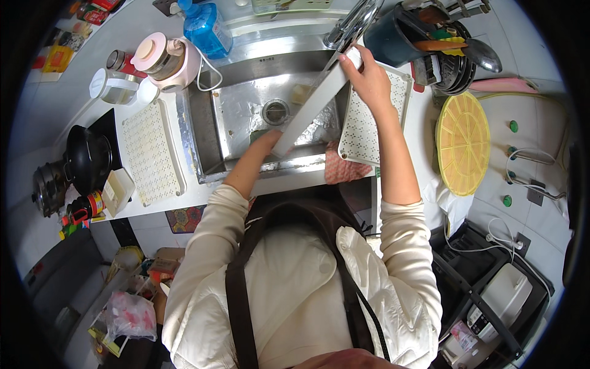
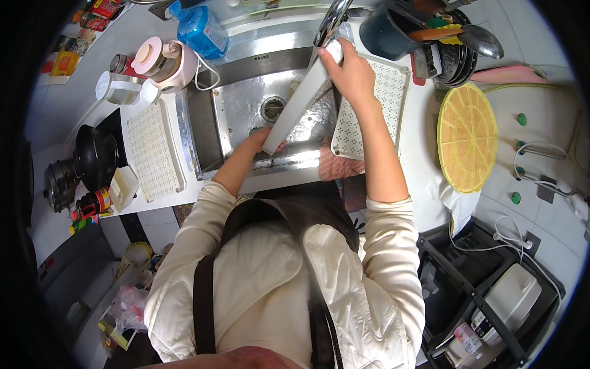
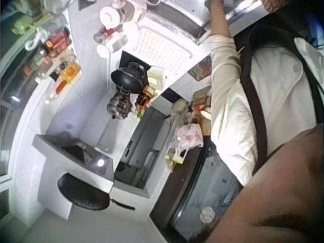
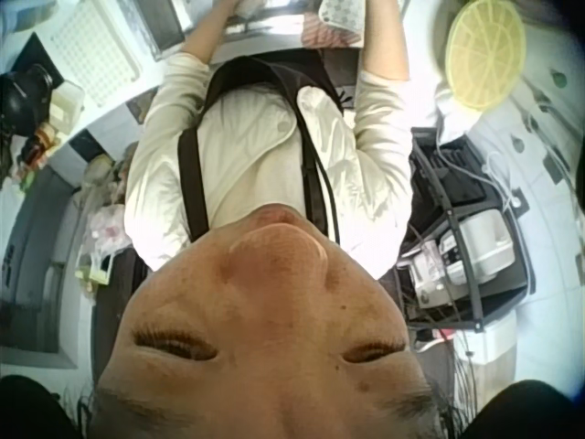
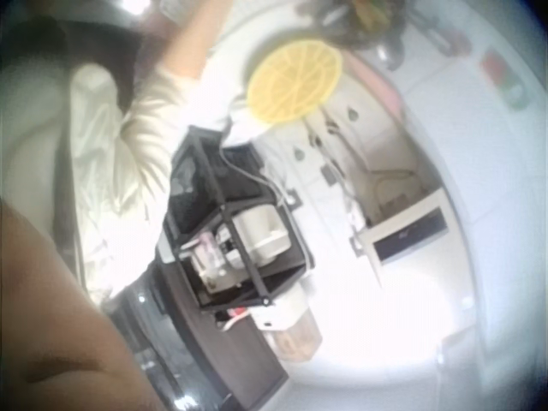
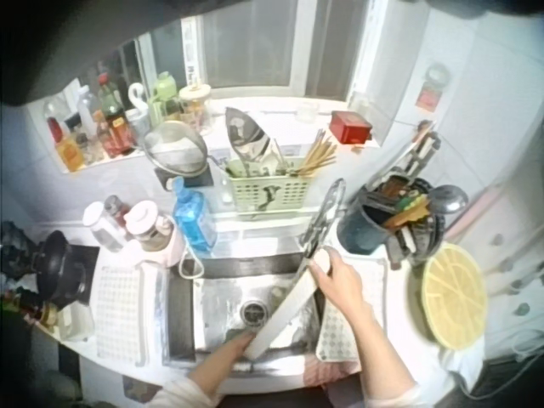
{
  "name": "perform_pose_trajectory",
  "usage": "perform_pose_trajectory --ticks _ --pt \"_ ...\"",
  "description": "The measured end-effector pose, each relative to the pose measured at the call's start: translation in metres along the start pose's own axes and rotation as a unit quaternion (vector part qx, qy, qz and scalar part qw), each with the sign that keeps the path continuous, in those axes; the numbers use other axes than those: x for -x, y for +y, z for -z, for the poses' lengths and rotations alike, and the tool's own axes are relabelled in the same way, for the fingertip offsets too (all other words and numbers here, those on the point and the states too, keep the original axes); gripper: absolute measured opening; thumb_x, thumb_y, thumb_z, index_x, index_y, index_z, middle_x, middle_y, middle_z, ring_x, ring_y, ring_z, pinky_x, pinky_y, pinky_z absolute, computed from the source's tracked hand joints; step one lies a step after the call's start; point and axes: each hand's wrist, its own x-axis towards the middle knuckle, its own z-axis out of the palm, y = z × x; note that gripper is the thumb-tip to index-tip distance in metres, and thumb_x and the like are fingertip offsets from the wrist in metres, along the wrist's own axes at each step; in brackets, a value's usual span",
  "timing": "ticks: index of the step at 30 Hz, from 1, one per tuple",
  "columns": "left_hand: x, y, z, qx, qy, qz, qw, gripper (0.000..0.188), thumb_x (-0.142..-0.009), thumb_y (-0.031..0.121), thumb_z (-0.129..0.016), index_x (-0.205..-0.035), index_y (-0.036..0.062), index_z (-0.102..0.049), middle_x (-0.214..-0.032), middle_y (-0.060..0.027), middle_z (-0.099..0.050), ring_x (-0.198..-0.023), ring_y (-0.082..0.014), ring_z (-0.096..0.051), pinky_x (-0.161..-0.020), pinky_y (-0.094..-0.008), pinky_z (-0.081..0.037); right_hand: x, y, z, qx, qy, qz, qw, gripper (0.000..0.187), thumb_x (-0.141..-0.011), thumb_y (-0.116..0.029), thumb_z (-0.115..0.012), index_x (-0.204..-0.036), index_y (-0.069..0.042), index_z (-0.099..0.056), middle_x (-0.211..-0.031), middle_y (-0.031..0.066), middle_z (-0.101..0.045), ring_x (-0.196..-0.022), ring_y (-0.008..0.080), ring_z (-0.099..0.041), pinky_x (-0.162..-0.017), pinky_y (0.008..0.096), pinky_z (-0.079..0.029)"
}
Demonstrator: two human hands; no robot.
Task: The person washes several white plastic trays and support rods under running water, then assembles them into a multi-tier dish rack. They insert the rods into the tray corners and stack the trays to form a three-tier structure.
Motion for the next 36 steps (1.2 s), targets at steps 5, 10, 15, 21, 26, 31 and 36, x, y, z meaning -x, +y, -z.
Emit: perform_pose_trajectory --ticks 5,10,15,21,26,31,36 --pt "0.025 0.031 0.025 0.028 -0.050 0.093 0.994 0.035 -0.089 0.026 -0.054 -0.111 -0.0009 -0.053 -0.092 -0.0169 -0.066 -0.070 -0.0217 -0.067 -0.057 -0.0342 -0.057 -0.037 0.015 -0.016 -0.114 -0.073 -0.032 0.990 0.051 -0.084 -0.031 -0.055 -0.124 -0.001 -0.047 -0.064 0.0113 -0.062 -0.055 0.0243 -0.063 -0.058 0.0340 -0.049" --pt "0.048 0.055 0.046 0.090 -0.119 0.096 0.984 0.041 -0.092 0.031 -0.050 -0.118 -0.0005 -0.047 -0.097 -0.0214 -0.064 -0.068 -0.0164 -0.067 -0.044 -0.0244 -0.055 -0.060 0.016 -0.021 -0.189 -0.104 -0.055 0.975 0.030 -0.083 -0.020 -0.049 -0.104 0.001 -0.047 -0.066 0.0115 -0.062 -0.050 0.0195 -0.061 -0.048 0.0312 -0.049" --pt "0.073 0.070 0.048 0.102 -0.134 0.078 0.983 0.047 -0.093 0.037 -0.043 -0.123 -0.0002 -0.043 -0.096 -0.0214 -0.064 -0.061 -0.0145 -0.065 -0.042 -0.0207 -0.054 -0.060 0.020 -0.014 -0.206 -0.110 -0.053 0.971 0.030 -0.082 -0.016 -0.049 -0.106 0.002 -0.047 -0.069 0.0118 -0.063 -0.049 0.0173 -0.060 -0.044 0.0290 -0.048" --pt "0.091 0.096 0.039 0.034 -0.075 0.043 0.996 0.049 -0.093 0.043 -0.043 -0.118 0.0018 -0.049 -0.093 -0.0156 -0.066 -0.060 -0.0125 -0.065 -0.041 -0.0196 -0.052 -0.037 0.040 0.001 -0.276 -0.085 -0.115 0.951 0.065 -0.085 -0.035 -0.062 -0.132 0.002 -0.036 -0.071 0.0088 -0.059 -0.048 0.0126 -0.055 -0.042 0.0251 -0.045" --pt "0.106 0.107 0.031 -0.110 0.044 0.014 0.993 0.049 -0.092 0.040 -0.047 -0.126 0.0046 -0.047 -0.098 -0.0119 -0.064 -0.069 -0.0145 -0.065 -0.045 -0.0258 -0.053 -0.001 0.049 0.013 -0.313 -0.089 -0.130 0.937 0.074 -0.087 -0.045 -0.056 -0.132 0.005 -0.028 -0.079 0.0123 -0.060 -0.060 0.0158 -0.060 -0.043 0.0258 -0.046" --pt "0.095 0.062 0.030 -0.206 0.169 -0.234 0.935 0.047 -0.091 0.033 -0.056 -0.129 0.0074 -0.045 -0.109 -0.0084 -0.061 -0.094 -0.0144 -0.059 -0.076 -0.0283 -0.050 0.067 0.067 0.006 -0.342 -0.063 -0.229 0.909 0.060 -0.086 -0.047 -0.057 -0.112 0.000 -0.031 -0.092 0.0209 -0.056 -0.065 0.0213 -0.062 -0.041 0.0292 -0.050" --pt "0.051 0.021 0.018 -0.109 0.176 -0.283 0.937 0.057 -0.089 0.030 -0.058 -0.137 0.0075 -0.037 -0.113 -0.0083 -0.060 -0.098 -0.0137 -0.055 -0.079 -0.0277 -0.046 0.114 0.081 0.001 -0.409 0.054 -0.263 0.872 0.035 -0.084 -0.010 -0.064 -0.105 -0.005 -0.036 -0.078 0.0105 -0.058 -0.060 0.0135 -0.057 -0.047 0.0262 -0.052"
